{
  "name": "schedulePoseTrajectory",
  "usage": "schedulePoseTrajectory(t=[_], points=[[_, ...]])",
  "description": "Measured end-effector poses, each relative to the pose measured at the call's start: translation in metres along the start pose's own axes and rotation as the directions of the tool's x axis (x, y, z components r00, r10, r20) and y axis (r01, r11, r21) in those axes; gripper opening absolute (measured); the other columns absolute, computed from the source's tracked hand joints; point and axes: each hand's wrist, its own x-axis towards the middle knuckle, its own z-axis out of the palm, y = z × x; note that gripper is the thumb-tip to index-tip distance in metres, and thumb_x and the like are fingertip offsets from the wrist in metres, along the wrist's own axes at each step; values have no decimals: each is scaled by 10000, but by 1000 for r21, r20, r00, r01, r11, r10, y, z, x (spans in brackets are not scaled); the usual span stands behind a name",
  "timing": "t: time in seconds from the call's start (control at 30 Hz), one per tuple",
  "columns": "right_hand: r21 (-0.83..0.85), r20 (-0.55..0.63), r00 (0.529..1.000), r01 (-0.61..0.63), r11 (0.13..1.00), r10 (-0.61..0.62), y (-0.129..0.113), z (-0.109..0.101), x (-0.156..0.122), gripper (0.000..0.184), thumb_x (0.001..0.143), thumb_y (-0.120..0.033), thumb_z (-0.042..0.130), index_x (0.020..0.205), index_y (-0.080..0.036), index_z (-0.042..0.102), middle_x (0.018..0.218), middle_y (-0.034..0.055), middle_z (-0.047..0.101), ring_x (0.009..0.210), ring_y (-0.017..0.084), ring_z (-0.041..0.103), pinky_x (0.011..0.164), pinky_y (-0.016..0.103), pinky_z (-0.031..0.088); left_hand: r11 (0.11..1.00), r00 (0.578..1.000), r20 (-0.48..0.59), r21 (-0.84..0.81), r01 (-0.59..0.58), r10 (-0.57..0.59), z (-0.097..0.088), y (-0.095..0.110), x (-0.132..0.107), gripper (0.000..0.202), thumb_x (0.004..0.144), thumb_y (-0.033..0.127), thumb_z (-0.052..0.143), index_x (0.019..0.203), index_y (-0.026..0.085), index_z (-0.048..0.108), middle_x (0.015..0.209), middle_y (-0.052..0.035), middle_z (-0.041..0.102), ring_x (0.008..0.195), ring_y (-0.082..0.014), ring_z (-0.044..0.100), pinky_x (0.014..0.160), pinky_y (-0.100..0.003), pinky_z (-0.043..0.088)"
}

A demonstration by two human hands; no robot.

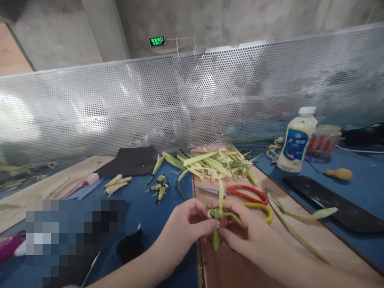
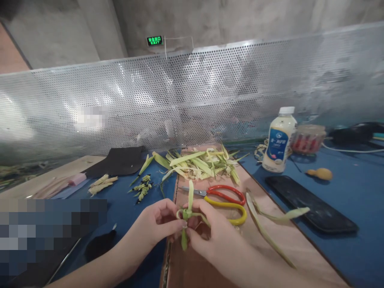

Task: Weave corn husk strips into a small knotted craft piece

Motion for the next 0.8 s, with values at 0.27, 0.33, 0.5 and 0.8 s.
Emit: schedulePoseTrajectory(t=[0.27, 0.33, 0.5, 0.8], points=[[-34, -14, 1000, 5, 999, -6, -1, -1, 0, 279, 737, -94, 493, 1000, -186, 516, 773, 9, 642, 723, 146, 628, 681, 254, 522, 1000, 1000, 4, -5, 10, -10, 0, 4, -1, 192, 655, 194, 659, 698, 142, 480, 621, 30, 565, 506, -65, 469, 500, -198, 379], [-95, -31, 999, 15, 995, -18, -2, -2, 0, 261, 728, -94, 503, 971, -185, 528, 805, 22, 643, 793, 162, 621, 704, 262, 521, 1000, 1000, 10, -3, 22, -22, 0, 5, -1, 191, 657, 199, 659, 694, 144, 479, 618, 32, 560, 503, -66, 466, 501, -200, 379], [-215, -91, 993, 59, 975, -81, -3, -3, 0, 235, 715, -103, 506, 924, -196, 558, 889, 33, 631, 871, 178, 599, 768, 294, 509, 1000, 998, 56, -4, 15, -14, -1, 5, -1, 192, 664, 181, 656, 714, 148, 473, 655, 13, 591, 533, -73, 503, 514, -195, 379], [-43, -24, 999, 30, 999, -31, 6, 1, -1, 216, 759, -131, 486, 966, -185, 517, 933, 36, 612, 870, 152, 600, 744, 258, 519, 997, 999, 11, 73, 37, -38, 0, 2, -2, 211, 671, 220, 655, 704, 146, 461, 627, 29, 534, 492, -56, 447, 466, -187, 373]])
